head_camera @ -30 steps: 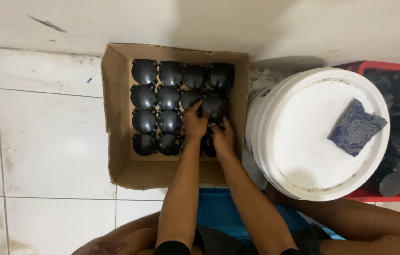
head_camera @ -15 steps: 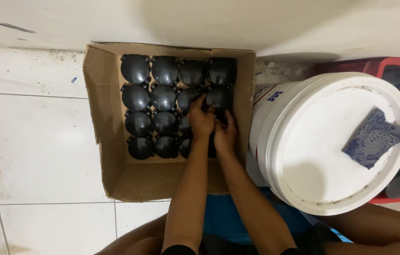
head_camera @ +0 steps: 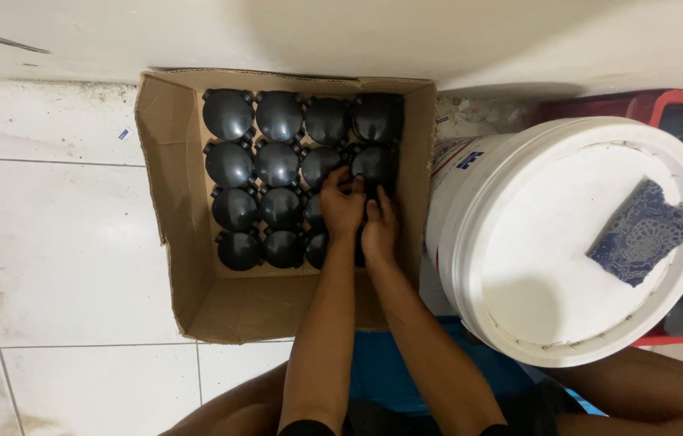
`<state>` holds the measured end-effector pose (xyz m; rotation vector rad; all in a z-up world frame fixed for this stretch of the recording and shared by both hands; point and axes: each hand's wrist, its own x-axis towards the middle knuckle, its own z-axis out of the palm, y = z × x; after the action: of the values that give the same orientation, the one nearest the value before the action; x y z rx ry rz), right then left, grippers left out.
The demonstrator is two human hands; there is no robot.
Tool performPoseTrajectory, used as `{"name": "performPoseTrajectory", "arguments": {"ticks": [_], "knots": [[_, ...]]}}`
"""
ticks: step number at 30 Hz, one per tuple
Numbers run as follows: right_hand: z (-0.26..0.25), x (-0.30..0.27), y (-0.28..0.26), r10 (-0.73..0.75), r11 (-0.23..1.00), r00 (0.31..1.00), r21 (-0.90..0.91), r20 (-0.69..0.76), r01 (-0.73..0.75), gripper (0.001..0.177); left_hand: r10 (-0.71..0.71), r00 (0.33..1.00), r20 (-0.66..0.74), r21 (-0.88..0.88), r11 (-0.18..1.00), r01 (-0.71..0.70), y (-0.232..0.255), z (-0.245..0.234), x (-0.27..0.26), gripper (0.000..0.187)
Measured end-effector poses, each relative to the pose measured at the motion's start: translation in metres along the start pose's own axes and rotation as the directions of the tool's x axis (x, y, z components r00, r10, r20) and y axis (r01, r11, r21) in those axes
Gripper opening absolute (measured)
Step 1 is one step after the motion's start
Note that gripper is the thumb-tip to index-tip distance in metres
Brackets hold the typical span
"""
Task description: Cleaning black plastic hardware components with a cloth and organizing them into a box.
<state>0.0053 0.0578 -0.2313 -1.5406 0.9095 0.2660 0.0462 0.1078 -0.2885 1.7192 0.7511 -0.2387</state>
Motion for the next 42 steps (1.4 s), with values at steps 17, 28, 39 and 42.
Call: {"name": "performPoseTrajectory", "arguments": {"ticks": [17,28,39,42], "knots": [[-0.009,0.011,-0.006,-0.010,1.000,0.996,-0.010,0.094,0.011,0.055,-0.019,0.999,0.027,-0.071,0.997,0.021,-0.014,0.004,-0.009,0.036],[-0.014,0.004,-0.013,0.055,0.998,0.995,0.002,0.086,-0.055,0.056,0.004,0.999,0.050,-0.060,0.998,-0.001,-0.021,0.002,-0.010,0.036],[-0.010,-0.037,-0.072,-0.311,0.826,0.943,-0.458,0.114,0.328,0.048,0.097,0.994,0.056,-0.007,0.995,-0.097,-0.027,-0.005,-0.007,0.037],[-0.009,-0.024,-0.066,-0.245,0.835,0.947,-0.451,0.208,0.315,0.050,0.110,0.992,0.054,-0.031,0.994,-0.108,-0.043,0.001,0.000,0.040]]}}
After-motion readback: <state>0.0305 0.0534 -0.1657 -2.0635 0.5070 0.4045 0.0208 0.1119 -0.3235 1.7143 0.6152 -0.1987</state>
